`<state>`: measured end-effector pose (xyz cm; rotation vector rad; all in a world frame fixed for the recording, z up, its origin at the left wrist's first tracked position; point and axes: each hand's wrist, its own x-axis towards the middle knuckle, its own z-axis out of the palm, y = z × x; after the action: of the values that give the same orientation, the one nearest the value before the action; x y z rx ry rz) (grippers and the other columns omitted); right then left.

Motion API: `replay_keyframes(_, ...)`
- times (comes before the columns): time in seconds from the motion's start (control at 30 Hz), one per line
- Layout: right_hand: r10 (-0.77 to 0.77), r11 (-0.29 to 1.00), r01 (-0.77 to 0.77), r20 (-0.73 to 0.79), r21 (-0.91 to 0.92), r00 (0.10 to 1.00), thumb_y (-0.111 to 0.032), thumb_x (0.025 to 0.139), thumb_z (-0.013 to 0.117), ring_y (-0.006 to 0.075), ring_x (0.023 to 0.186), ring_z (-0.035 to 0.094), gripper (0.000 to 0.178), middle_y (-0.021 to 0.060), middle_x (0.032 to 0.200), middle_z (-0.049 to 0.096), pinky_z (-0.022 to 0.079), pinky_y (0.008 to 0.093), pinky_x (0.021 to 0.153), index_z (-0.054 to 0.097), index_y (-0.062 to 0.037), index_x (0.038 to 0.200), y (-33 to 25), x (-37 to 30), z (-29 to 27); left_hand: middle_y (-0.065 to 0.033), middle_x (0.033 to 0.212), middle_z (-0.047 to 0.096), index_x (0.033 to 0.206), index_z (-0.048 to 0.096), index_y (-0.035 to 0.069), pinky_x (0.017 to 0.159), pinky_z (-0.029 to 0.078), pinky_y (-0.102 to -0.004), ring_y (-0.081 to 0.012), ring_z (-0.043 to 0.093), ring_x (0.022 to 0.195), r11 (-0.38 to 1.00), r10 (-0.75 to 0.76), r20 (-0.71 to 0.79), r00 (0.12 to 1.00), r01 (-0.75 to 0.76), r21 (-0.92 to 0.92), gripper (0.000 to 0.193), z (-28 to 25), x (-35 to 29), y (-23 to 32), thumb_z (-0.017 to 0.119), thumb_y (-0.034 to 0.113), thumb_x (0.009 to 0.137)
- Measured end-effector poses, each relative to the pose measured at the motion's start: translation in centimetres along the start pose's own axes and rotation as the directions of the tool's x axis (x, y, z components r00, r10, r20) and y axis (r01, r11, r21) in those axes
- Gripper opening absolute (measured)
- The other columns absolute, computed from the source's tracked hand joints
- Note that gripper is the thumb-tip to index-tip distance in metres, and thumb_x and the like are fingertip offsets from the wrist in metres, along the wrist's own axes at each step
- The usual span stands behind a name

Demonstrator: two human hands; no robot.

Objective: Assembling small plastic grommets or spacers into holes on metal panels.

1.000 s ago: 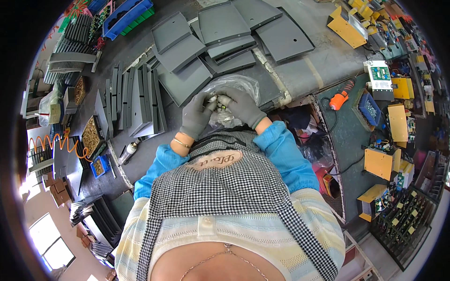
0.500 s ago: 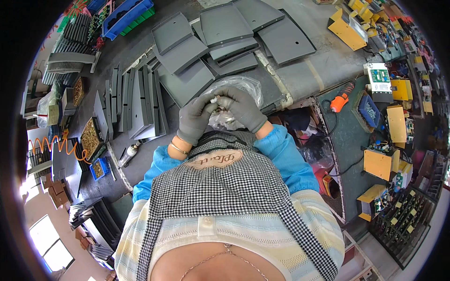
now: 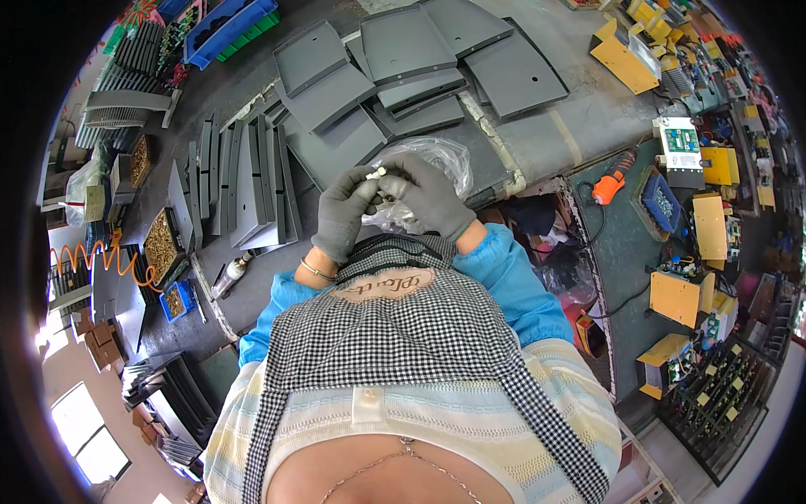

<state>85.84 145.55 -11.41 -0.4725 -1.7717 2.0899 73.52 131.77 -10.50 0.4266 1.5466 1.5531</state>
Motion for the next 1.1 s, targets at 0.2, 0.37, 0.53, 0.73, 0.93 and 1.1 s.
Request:
replay_keyframes(0.2, 0.076, 0.997, -0.076, -0.041, -0.004, 0.996, -0.014, 0.1, 0.062, 0.014, 0.099, 0.065, 0.026, 0.0052, 0.108, 0.069, 0.053, 0.0293, 0.089, 0.067, 0.0001, 0.122, 0.0, 0.4, -0.3, -0.0021, 0.098, 0.071, 0.126, 0.067, 0.001, 0.071, 0.053, -0.0211, -0.006, 0.063, 0.08, 0.985, 0.15, 0.005, 0.989, -0.149, 0.08, 0.031, -0.3, 0.2, -0.8, 0.07, 0.008, 0.097)
replay_keyframes(0.37, 0.054, 0.991, -0.048, 0.045, -0.126, 0.998, -0.007, 0.096, 0.064, 0.0131, 0.103, 0.064, 0.024, 0.0049, 0.11, 0.068, 0.052, 0.0295, 0.092, 0.066, -0.0001, 0.119, -1.0, 0.4, -0.6, -0.0025, 0.095, 0.072, 0.124, 0.068, 0.001, 0.067, 0.052, -0.0215, -0.0068, 0.063, 0.077, 0.959, 0.195, -0.014, 0.981, -0.187, 0.212, 0.027, -0.3, 0.0, -0.1, 0.067, 0.012, 0.099)
replay_keyframes(0.53, -0.015, 0.988, 0.027, 0.081, -0.152, 0.997, -0.004, 0.093, 0.065, 0.0143, 0.107, 0.063, 0.03, 0.0059, 0.115, 0.066, 0.051, 0.0306, 0.095, 0.063, -0.0016, 0.123, -0.2, -0.1, -0.8, -0.0012, 0.088, 0.068, 0.12, 0.069, 0.002, 0.062, 0.05, -0.0228, -0.0069, 0.058, 0.069, 0.979, -0.201, -0.004, 0.98, 0.201, 0.011, 0.029, -0.2, -0.2, 0.3, 0.062, 0.024, 0.104)
replay_keyframes(0.73, 0.07, 0.988, -0.065, 0.034, -0.139, 0.997, -0.013, 0.099, 0.064, 0.0124, 0.106, 0.063, 0.03, 0.005, 0.114, 0.068, 0.052, 0.0297, 0.093, 0.063, -0.0016, 0.126, -0.4, 0.7, -0.2, -0.008, 0.109, 0.073, 0.13, 0.064, -0.003, 0.079, 0.055, -0.0223, -0.011, 0.069, 0.095, 0.993, 0.094, -0.003, 0.996, -0.094, -0.072, 0.034, -0.3, -0.2, -0.4, 0.069, 0.005, 0.097)
replay_keyframes(0.93, 0.147, 0.975, -0.149, 0.028, 0.167, 0.989, -0.006, 0.099, 0.06, 0.013, 0.104, 0.064, 0.024, 0.0055, 0.112, 0.068, 0.054, 0.0277, 0.092, 0.064, -0.0002, 0.122, -0.7, 0.4, 0.1, -0.0073, 0.109, 0.073, 0.127, 0.066, -0.002, 0.087, 0.058, -0.0261, -0.0127, 0.07, 0.098, 0.973, 0.23, 0.028, 0.973, -0.23, -0.001, 0.035, 0.2, -0.7, 0.1, 0.071, -0.002, 0.092)
replay_keyframes(1.1, 0.142, 0.955, -0.134, -0.01, 0.265, 0.99, -0.002, 0.097, 0.059, 0.0133, 0.103, 0.064, 0.023, 0.0055, 0.112, 0.067, 0.054, 0.0282, 0.091, 0.064, -0.0005, 0.12, -0.8, -0.2, 0.2, -0.0057, 0.109, 0.073, 0.127, 0.066, 0.001, 0.087, 0.058, -0.0264, -0.012, 0.07, 0.098, 0.958, 0.281, 0.037, 0.959, -0.283, 0.041, 0.036, 0.5, -0.9, 0.3, 0.073, 0.0, 0.091)
